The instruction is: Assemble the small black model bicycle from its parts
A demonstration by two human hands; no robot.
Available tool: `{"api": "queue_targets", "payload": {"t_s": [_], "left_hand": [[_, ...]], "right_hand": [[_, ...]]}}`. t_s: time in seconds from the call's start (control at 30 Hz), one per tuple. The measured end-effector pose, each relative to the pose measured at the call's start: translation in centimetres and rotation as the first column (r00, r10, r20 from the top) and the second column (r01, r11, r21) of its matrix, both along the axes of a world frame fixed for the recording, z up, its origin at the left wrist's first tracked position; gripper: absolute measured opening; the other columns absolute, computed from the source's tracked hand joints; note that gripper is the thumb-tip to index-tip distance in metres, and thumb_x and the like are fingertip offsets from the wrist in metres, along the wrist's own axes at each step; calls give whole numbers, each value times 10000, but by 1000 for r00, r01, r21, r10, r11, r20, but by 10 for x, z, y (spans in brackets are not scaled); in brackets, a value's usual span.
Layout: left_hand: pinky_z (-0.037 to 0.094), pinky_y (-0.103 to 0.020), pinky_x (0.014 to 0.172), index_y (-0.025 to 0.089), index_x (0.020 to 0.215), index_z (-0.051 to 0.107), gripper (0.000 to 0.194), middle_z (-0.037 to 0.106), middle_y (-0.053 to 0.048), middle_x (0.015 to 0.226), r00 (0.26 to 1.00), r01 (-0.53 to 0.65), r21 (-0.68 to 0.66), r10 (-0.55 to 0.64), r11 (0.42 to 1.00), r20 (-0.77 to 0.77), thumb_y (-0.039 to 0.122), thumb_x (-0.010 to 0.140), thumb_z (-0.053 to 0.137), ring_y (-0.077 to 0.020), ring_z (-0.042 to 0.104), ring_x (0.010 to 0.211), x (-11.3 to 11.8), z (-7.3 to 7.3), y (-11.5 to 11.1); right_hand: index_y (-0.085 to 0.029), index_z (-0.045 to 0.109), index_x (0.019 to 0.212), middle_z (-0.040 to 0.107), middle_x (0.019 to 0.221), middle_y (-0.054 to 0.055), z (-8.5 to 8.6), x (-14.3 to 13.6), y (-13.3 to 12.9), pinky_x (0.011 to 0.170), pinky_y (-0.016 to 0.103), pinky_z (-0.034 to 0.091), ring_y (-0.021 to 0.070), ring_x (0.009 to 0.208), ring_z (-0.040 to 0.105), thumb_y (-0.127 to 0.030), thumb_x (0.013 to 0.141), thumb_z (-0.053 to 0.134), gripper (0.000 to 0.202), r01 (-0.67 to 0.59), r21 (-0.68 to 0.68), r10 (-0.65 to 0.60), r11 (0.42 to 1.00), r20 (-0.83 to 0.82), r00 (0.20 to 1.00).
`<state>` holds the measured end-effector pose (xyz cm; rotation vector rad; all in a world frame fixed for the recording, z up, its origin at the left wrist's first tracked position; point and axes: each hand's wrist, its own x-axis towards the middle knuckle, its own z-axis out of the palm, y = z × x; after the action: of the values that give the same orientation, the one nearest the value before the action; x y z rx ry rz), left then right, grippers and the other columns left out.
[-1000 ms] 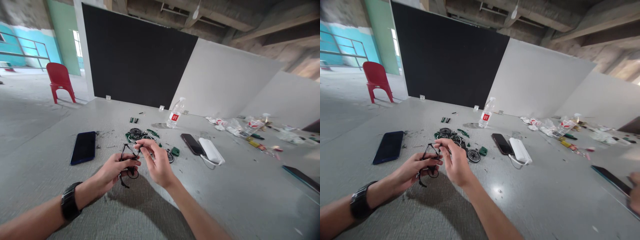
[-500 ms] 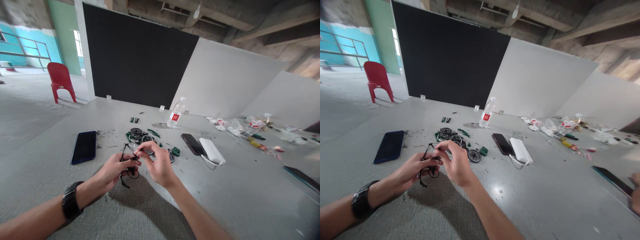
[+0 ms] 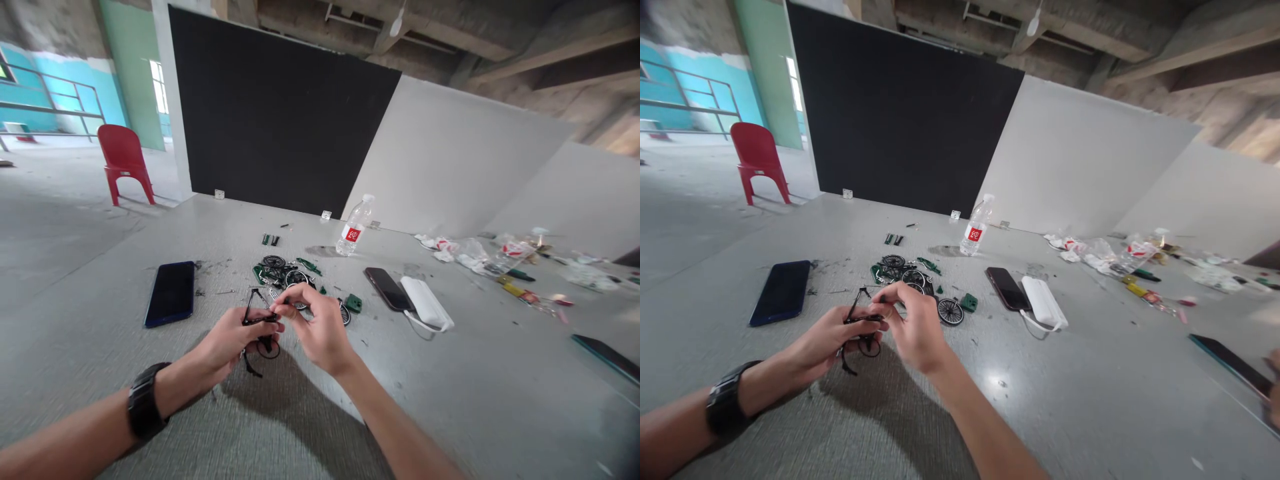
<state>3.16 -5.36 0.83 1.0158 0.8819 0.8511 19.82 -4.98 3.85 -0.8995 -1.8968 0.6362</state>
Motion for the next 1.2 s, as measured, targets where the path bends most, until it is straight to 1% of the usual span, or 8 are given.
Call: {"api": "queue_targets", "payload": {"t_s": [0.23, 0.37, 0.43, 0.53, 0.63, 0.8, 1.03, 1.2], "left_hand": [[464, -257, 685, 136, 843, 725, 250, 680, -40, 785, 998, -70, 67, 70, 995, -3, 354, 728, 766, -155, 596, 734, 0, 3, 0], [469, -262, 671, 156, 864, 727, 221, 700, -38, 783, 990, -89, 220, 110, 971, -85, 364, 804, 686, -168, 618, 733, -3, 3, 4], [478, -270, 665, 165, 869, 735, 206, 721, -40, 794, 962, -109, 344, 186, 933, -199, 352, 821, 661, -185, 643, 744, -7, 2, 8], [510, -309, 738, 193, 935, 749, 199, 768, -41, 878, 842, -152, 540, 394, 828, -367, 309, 785, 691, -235, 692, 832, -13, 3, 14], [515, -340, 849, 203, 1015, 739, 238, 778, -41, 1006, 744, -174, 663, 538, 728, -396, 287, 803, 669, -266, 703, 971, -16, 5, 14], [510, -366, 925, 202, 1100, 713, 274, 759, -53, 1102, 680, -140, 763, 621, 631, -389, 310, 865, 624, -267, 701, 1028, -18, 8, 12], [525, -334, 927, 189, 1167, 682, 299, 731, -70, 1156, 641, -18, 829, 643, 559, -420, 318, 932, 550, -242, 680, 1071, -18, 2, 10], [542, -345, 913, 198, 1164, 683, 284, 748, -67, 1074, 650, -11, 873, 667, 487, -364, 299, 943, 535, -236, 687, 1030, -16, 0, 5]], "right_hand": [[-218, 594, 848, 721, 812, 5, -7, -5, -3, 703, 296, 521, 152, 749, 679, -252, 905, 645, 84, 204, 158, -205, 966, -5, 979], [-230, 598, 918, 721, 854, 18, -9, -2, 0, 715, 298, 517, 158, 780, 670, -262, 944, 600, 41, 151, 259, -177, 954, 80, 981], [-229, 598, 948, 709, 842, 36, -10, 2, 2, 688, 311, 503, 175, 774, 654, -295, 972, 554, 82, 120, 320, -195, 940, 216, 957], [-210, 592, 976, 695, 816, 63, -10, 5, 5, 647, 328, 470, 202, 761, 633, -318, 1015, 456, 178, 71, 398, -253, 915, 428, 867], [-182, 581, 1013, 703, 873, 85, -11, 2, 3, 651, 333, 450, 214, 787, 638, -269, 1038, 375, 225, 63, 456, -330, 888, 534, 778], [-172, 582, 963, 700, 817, 71, -12, -5, -2, 611, 316, 401, 204, 712, 648, -219, 1028, 378, 220, 111, 524, -450, 844, 581, 678], [-177, 583, 901, 704, 702, 61, -22, -11, -5, 446, 312, 193, 152, 457, 572, -264, 1042, 332, 300, 153, 498, -472, 853, 612, 634], [-190, 583, 902, 687, 681, 51, -24, -13, -7, 459, 306, 234, 146, 466, 549, -308, 1048, 317, 326, 188, 384, -383, 904, 530, 756]]}}
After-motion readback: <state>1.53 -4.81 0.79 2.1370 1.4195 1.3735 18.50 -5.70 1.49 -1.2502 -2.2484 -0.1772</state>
